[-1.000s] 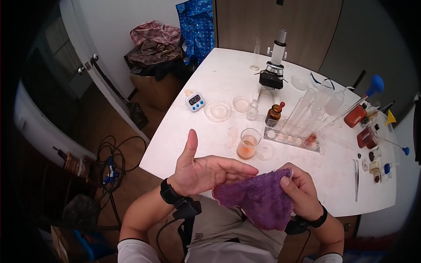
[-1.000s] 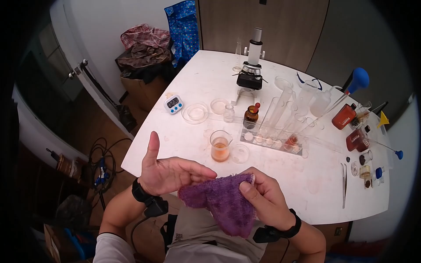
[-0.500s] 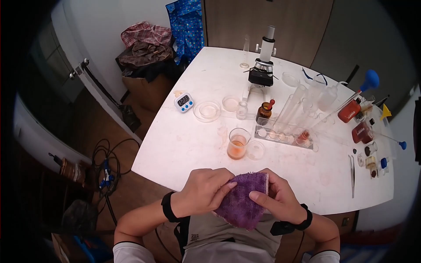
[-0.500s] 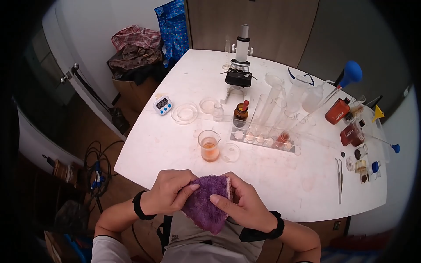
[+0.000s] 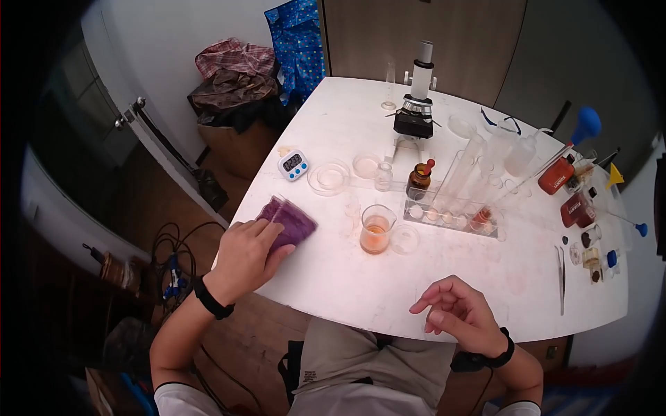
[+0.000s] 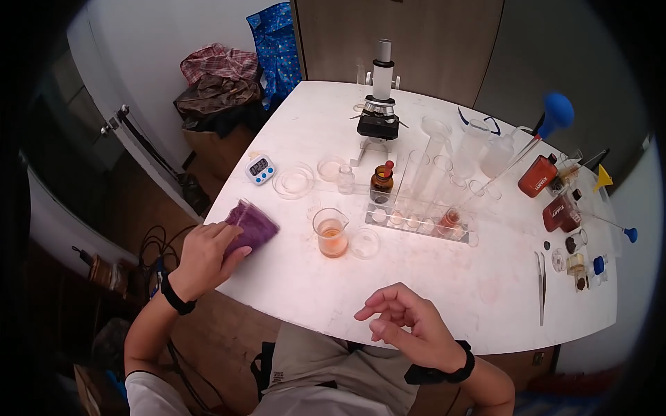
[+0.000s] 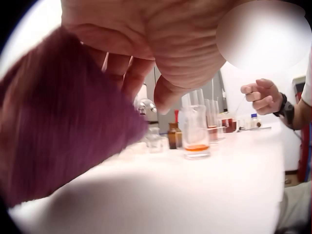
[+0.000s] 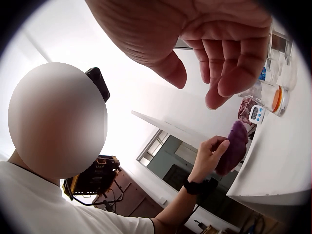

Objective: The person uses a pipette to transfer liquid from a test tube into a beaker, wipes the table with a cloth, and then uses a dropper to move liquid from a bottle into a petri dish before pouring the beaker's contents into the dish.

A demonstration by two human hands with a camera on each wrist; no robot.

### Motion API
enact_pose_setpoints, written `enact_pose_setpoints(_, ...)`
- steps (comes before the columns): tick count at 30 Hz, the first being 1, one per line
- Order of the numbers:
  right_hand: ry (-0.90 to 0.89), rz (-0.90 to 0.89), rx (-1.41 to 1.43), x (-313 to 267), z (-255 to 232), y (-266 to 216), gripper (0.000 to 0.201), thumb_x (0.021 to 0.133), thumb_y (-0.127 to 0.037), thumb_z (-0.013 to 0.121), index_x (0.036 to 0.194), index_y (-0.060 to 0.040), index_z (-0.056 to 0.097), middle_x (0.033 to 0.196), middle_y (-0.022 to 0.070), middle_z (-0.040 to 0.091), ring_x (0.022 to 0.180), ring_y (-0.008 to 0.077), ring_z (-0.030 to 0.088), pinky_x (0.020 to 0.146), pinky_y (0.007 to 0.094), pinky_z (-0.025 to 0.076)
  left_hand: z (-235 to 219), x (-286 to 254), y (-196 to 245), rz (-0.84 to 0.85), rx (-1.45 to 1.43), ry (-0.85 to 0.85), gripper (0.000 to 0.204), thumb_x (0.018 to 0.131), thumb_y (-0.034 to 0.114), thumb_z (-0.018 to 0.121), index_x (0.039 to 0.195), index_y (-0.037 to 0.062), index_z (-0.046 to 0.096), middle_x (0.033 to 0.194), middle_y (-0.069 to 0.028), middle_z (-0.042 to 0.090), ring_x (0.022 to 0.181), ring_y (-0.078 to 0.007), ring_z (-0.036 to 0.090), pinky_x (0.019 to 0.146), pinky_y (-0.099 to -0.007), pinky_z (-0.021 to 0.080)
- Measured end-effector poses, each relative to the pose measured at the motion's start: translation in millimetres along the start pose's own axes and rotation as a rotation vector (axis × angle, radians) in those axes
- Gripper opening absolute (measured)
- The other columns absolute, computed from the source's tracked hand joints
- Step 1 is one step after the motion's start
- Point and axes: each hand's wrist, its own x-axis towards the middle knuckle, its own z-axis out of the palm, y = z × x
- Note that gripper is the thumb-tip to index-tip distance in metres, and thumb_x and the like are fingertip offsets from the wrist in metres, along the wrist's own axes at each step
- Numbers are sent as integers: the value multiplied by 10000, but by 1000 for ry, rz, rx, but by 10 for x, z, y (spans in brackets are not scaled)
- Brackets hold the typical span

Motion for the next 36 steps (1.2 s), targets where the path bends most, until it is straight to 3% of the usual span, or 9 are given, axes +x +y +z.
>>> enact_pose_setpoints(4,2,-1,-35,-49,-29,46,248,959,-81,567,1185,-5,498,1120,130,671,817,90,619,725,252,531,6,-21,-53,-160,-259,182,84,877,44,622,807,12,589,717,-151,582,633,-307,587,561,-372,445)
enact_pose_setpoints(7,28,-7,-43,-82,-89,76,240,960,-79,566,1178,-7,497,1113,130,673,800,95,623,721,251,529,-14,-59,-211,-292,-354,161,146,887,49,622,760,-4,572,670,-161,555,575,-316,540,538,-359,419)
enact_pose_setpoints(12,102,25,-22,-108,-160,152,221,954,-60,557,1162,-13,501,1094,130,679,768,97,620,694,236,518,67,-127,-324,-486,-524,80,326,945,135,614,666,-13,535,510,-85,462,462,-133,457,480,-292,361)
enact_pose_setpoints(15,164,-11,-24,-129,-186,198,213,937,-108,575,1124,-27,513,1048,150,687,715,115,632,617,237,504,149,-141,-359,-666,-982,51,418,970,190,602,607,1,517,465,-54,424,457,-57,414,464,-258,345)
enact_pose_setpoints(18,169,-18,-2,-152,-256,194,227,943,-77,577,1154,-25,510,1073,129,686,755,92,623,659,223,505,212,-117,-341,-570,-813,-16,293,934,190,633,703,23,565,536,-66,504,493,-126,494,495,-286,404)
enact_pose_setpoints(20,193,-34,-3,-184,-282,191,232,943,-89,586,1154,-29,514,1069,129,687,751,91,627,651,217,502,216,15,-128,-109,-176,85,227,876,224,679,829,34,564,728,-87,589,656,-228,594,576,-329,455)
enact_pose_setpoints(23,223,-35,14,-214,-303,174,230,940,-75,578,1156,-28,515,1061,129,689,747,90,629,648,214,500,275,127,-16,52,-10,-68,287,808,229,713,948,32,557,899,-131,596,837,-304,589,715,-386,480)
enact_pose_setpoints(28,219,-50,19,-274,-335,189,223,945,-74,568,1156,-28,514,1063,129,688,751,89,627,650,216,501,637,214,-137,147,178,-314,200,827,148,630,949,-4,586,908,-146,618,879,-299,609,773,-387,505)
enact_pose_setpoints(36,246,-61,37,-379,-426,144,214,952,-69,559,1157,-27,513,1064,129,688,744,94,623,652,215,497,703,299,-233,288,204,-383,89,840,112,584,842,23,583,818,-125,633,771,-277,637,674,-394,526)
